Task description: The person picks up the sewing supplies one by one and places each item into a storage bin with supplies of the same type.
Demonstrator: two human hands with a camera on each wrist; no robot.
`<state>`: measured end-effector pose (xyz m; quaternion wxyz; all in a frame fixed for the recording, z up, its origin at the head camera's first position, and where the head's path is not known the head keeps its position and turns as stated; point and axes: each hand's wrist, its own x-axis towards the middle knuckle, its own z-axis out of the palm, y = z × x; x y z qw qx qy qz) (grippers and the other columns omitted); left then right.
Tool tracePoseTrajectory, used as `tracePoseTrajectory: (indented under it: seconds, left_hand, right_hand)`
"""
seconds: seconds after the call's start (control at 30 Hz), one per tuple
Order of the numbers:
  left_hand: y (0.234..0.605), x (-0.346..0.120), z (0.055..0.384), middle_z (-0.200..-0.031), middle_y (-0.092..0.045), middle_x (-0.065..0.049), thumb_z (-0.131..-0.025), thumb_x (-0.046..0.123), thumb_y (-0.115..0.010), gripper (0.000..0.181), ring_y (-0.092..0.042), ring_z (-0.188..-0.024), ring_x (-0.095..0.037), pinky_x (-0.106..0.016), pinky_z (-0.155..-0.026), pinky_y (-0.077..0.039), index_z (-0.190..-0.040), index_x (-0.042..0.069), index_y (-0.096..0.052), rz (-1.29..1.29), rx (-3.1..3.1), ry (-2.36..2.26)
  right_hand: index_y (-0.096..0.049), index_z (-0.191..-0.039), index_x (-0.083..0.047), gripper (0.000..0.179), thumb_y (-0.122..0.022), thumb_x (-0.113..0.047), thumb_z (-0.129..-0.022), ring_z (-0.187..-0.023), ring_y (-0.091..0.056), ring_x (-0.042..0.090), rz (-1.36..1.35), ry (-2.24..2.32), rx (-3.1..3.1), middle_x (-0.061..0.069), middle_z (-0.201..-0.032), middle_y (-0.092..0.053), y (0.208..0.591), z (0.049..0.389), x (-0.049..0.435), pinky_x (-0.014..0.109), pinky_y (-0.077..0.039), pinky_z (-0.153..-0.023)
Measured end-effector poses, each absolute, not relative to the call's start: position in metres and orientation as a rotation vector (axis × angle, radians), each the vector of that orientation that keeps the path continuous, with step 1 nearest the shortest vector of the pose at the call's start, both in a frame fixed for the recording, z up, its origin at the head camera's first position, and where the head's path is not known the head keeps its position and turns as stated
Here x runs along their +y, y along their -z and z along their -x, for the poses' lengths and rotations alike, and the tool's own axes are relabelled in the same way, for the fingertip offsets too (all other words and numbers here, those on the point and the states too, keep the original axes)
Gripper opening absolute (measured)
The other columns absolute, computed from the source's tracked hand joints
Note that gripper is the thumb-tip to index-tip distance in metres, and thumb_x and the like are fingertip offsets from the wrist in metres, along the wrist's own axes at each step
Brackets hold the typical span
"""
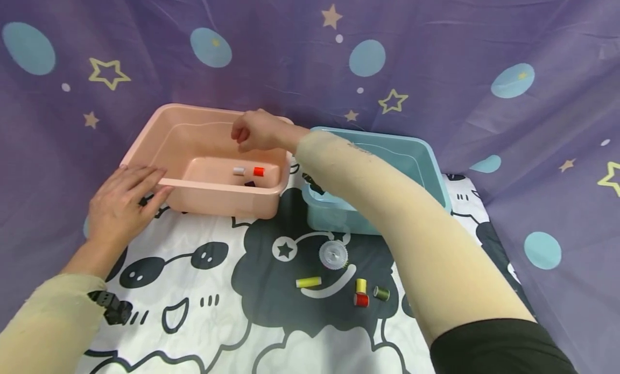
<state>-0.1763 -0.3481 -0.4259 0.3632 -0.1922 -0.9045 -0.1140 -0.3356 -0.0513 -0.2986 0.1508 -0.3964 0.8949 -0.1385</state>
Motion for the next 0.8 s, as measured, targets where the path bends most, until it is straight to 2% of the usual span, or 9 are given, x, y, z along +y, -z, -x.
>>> tracePoseTrajectory:
  seconds: [0.17, 0.37, 0.8]
  left_hand:
    - [0.428, -0.348, 0.178, -0.127, -0.074, -0.023, -0.107, 0.061, -0.048, 0.066, -0.066, -0.123, -0.045, -0.051, -0.125, -0.037, -0.136, 0.006, -0.073, 0.481, -2.317, 0.320]
    - [0.430, -0.346, 0.180, -0.124, -0.075, -0.021, -0.105, 0.070, -0.045, 0.073, -0.067, -0.120, -0.044, -0.048, -0.126, -0.037, -0.131, 0.010, -0.076, 0.452, -2.275, 0.386]
    - [0.429, -0.345, 0.180, -0.124, -0.075, -0.021, -0.104, 0.072, -0.042, 0.075, -0.066, -0.121, -0.043, -0.045, -0.127, -0.035, -0.132, 0.010, -0.075, 0.443, -2.302, 0.396]
  right_hand:
    - [-0.071, -0.134, -0.014, 0.034, -0.074, -0.022, -0.102, -0.118, -0.067, 0.009, 1.075, 0.448, 2.570, -0.002, -0.128, -0.073, 0.296, 0.330, -0.038, 0.021, -0.051, -0.101]
    - [-0.071, -0.136, -0.007, 0.038, -0.076, -0.020, -0.101, -0.115, -0.071, 0.013, 1.161, 0.597, 2.539, 0.005, -0.128, -0.075, 0.291, 0.320, -0.017, 0.019, -0.055, -0.100]
    - [-0.069, -0.140, -0.008, 0.044, -0.079, -0.022, -0.099, -0.118, -0.071, 0.013, 1.171, 0.781, 2.471, 0.005, -0.133, -0.074, 0.280, 0.286, 0.021, 0.022, -0.056, -0.100]
